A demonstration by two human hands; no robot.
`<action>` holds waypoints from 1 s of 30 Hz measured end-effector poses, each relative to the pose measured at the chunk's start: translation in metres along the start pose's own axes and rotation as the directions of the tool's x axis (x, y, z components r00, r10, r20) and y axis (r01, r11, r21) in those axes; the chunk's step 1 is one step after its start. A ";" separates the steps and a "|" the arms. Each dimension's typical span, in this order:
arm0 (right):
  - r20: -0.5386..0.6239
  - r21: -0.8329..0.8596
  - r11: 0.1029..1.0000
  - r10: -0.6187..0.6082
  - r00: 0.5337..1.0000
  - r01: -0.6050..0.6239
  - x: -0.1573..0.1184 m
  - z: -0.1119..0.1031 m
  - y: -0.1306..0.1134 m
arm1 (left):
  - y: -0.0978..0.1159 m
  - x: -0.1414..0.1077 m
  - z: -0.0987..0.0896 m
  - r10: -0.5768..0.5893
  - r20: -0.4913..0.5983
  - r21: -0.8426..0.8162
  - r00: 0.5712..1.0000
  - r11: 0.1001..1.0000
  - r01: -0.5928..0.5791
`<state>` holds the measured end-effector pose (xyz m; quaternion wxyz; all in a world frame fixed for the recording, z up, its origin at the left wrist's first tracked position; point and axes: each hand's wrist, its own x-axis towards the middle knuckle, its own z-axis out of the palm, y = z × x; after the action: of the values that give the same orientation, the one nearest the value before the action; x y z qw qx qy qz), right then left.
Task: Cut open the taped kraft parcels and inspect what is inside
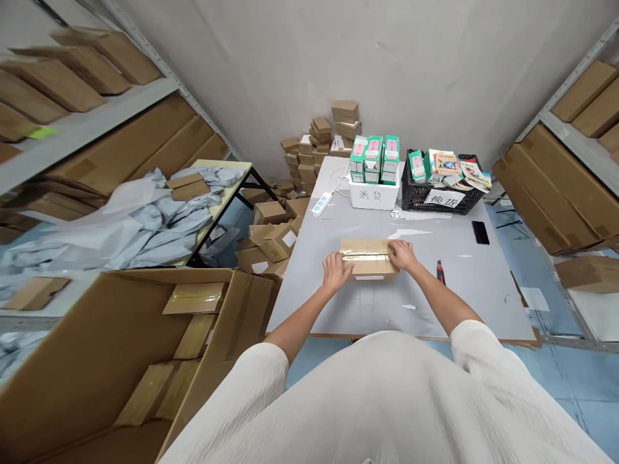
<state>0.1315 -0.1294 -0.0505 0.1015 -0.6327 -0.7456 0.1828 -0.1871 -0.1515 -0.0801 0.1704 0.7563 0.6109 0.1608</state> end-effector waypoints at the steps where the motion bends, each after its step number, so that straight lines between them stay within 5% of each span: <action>1: 0.000 -0.018 1.000 -0.018 1.000 0.018 0.000 -0.002 -0.001 | 0.000 0.000 0.001 0.005 0.003 0.000 1.000 1.000 -0.005; 5: -0.046 -0.062 0.997 -0.053 0.998 0.050 0.001 -0.007 -0.005 | -0.001 -0.002 0.001 0.023 0.016 0.008 1.000 1.000 -0.023; 12: -0.289 -0.086 0.992 0.061 0.955 -0.089 0.013 -0.020 -0.015 | -0.004 0.014 -0.010 0.175 0.079 -0.014 0.981 0.985 -0.174; 21: -0.100 -0.112 0.994 -0.027 0.995 0.016 0.025 -0.012 -0.011 | -0.010 0.065 -0.030 0.260 0.270 0.018 0.927 0.961 -0.275; 27: 0.098 -0.045 0.993 0.111 0.989 -0.107 0.041 0.004 0.008 | -0.013 0.064 -0.030 0.242 0.305 -0.007 0.921 0.968 -0.251; 30: 0.104 0.000 0.995 0.102 0.989 -0.103 0.046 0.009 0.014 | -0.016 0.058 -0.027 0.228 0.288 -0.026 0.930 0.973 -0.231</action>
<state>0.1327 -0.0835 -0.0678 0.0547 -0.6594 -0.7160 0.2225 -0.2015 -0.0902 -0.0608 0.2346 0.8384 0.4877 0.0650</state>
